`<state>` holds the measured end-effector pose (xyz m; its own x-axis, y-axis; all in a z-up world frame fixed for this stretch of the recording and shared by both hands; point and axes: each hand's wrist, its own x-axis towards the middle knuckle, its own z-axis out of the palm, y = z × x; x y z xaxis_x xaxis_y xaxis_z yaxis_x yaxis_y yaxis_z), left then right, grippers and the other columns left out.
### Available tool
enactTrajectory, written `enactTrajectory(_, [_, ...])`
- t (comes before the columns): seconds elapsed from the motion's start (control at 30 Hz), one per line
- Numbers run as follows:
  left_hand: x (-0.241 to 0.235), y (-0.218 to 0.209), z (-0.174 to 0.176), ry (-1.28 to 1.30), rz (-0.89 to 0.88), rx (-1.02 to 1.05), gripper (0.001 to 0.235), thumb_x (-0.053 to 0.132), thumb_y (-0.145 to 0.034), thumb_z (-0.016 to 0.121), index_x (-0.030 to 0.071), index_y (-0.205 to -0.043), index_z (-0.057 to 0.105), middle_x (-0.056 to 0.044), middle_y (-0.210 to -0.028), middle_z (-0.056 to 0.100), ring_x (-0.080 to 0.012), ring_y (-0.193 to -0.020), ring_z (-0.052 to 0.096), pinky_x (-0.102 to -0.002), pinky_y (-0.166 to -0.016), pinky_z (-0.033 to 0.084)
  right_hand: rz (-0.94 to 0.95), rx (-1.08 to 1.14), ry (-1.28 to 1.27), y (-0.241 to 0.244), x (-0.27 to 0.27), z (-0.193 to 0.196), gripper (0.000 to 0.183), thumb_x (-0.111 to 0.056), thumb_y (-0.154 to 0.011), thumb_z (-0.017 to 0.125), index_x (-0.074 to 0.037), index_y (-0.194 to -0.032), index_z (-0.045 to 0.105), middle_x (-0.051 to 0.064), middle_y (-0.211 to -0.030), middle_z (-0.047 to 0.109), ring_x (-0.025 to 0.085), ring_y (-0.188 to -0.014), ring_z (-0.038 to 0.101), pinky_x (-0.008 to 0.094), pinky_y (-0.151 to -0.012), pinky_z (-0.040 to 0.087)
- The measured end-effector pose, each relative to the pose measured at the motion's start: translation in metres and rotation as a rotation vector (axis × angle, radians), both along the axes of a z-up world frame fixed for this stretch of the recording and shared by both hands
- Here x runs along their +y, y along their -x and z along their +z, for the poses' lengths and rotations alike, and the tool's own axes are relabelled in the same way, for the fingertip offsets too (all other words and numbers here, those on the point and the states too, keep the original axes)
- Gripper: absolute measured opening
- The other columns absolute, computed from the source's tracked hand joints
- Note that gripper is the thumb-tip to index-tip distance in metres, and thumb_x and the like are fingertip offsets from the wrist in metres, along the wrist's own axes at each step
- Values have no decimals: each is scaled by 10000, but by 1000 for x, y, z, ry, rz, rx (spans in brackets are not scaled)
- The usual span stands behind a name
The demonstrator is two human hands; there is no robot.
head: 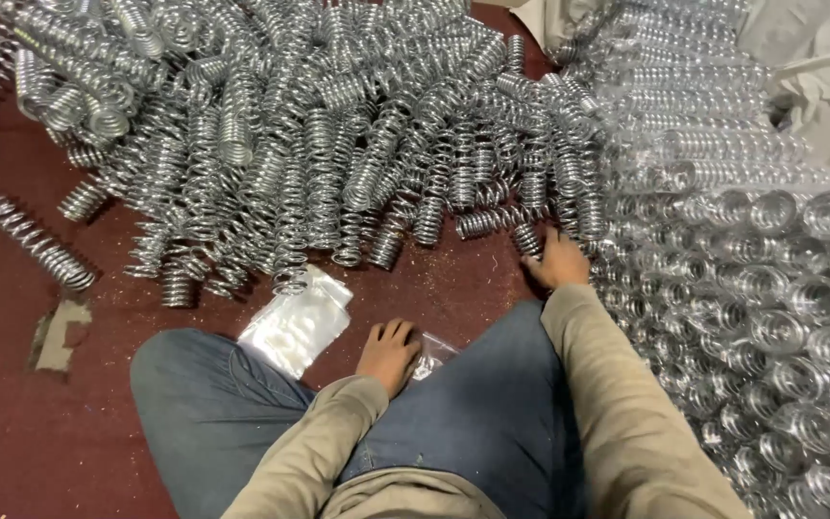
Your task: Manually picking up metal coil springs from a pile and placing them into individual plastic bags for packaging.
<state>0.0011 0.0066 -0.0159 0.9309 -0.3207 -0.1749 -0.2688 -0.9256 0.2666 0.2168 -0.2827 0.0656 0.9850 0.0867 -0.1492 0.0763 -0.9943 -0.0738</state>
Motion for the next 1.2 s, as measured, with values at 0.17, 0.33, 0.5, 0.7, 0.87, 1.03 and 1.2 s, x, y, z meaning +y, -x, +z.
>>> enactTrajectory(0.17, [11,12,18,127,-8,-82,294,285,-967,645,196,-1244,597,-33,-1387,521,-264,-1397,390,-469,-1080,329,-37,21,-2,-14,12,-47,795,-412,-943,684,-16,-1539,340,261,-1397,558,437,-1299,566,626,-1003,518])
enactTrajectory(0.33, [-5,7,27,140,-241,-39,717,117,-882,751,167,-1503,396,-74,-1575,389,-313,-1500,279,-517,-1172,277,21,-66,91,-24,25,-36,710,-429,-841,775,-90,-1395,489,187,-1192,679,426,-1083,703,590,-867,571])
enactTrajectory(0.5, [-15,-8,-54,72,-160,-264,212,263,-973,665,175,-1165,682,-42,-1109,671,-238,-1167,565,-475,-1098,330,226,-182,-44,-1,76,51,657,-484,-744,866,-112,-1246,662,142,-877,725,310,-735,744,369,-619,522])
enactTrajectory(0.7, [40,3,26,434,496,37,433,595,-992,555,175,-1012,658,-40,-957,663,-265,-1038,650,-444,-920,485,102,-371,-1098,40,63,179,705,-106,-788,978,12,-1209,426,297,-1124,667,313,-956,679,360,-787,583])
enactTrajectory(0.87, [77,12,57,1143,840,-4,332,258,-795,862,134,-1011,641,-116,-948,716,-263,-872,674,-363,-761,549,92,-224,-1329,78,105,159,750,-58,-791,903,-74,-1285,339,196,-1176,637,250,-1042,658,367,-922,557])
enactTrajectory(1.03, [94,19,100,1456,868,43,531,41,-781,852,92,-1222,562,-125,-967,723,-159,-650,673,-234,-549,565,118,-118,-1517,105,168,106,643,81,-727,847,-54,-1234,475,194,-1163,677,354,-1105,682,490,-1036,545])
enactTrajectory(1.2, [100,30,102,1445,945,62,324,186,-865,842,89,-1149,720,-188,-973,700,-202,-591,700,-265,-474,564,89,21,-1203,135,189,69,574,85,-545,872,-73,-1071,707,124,-1032,780,296,-1018,730,446,-969,540])
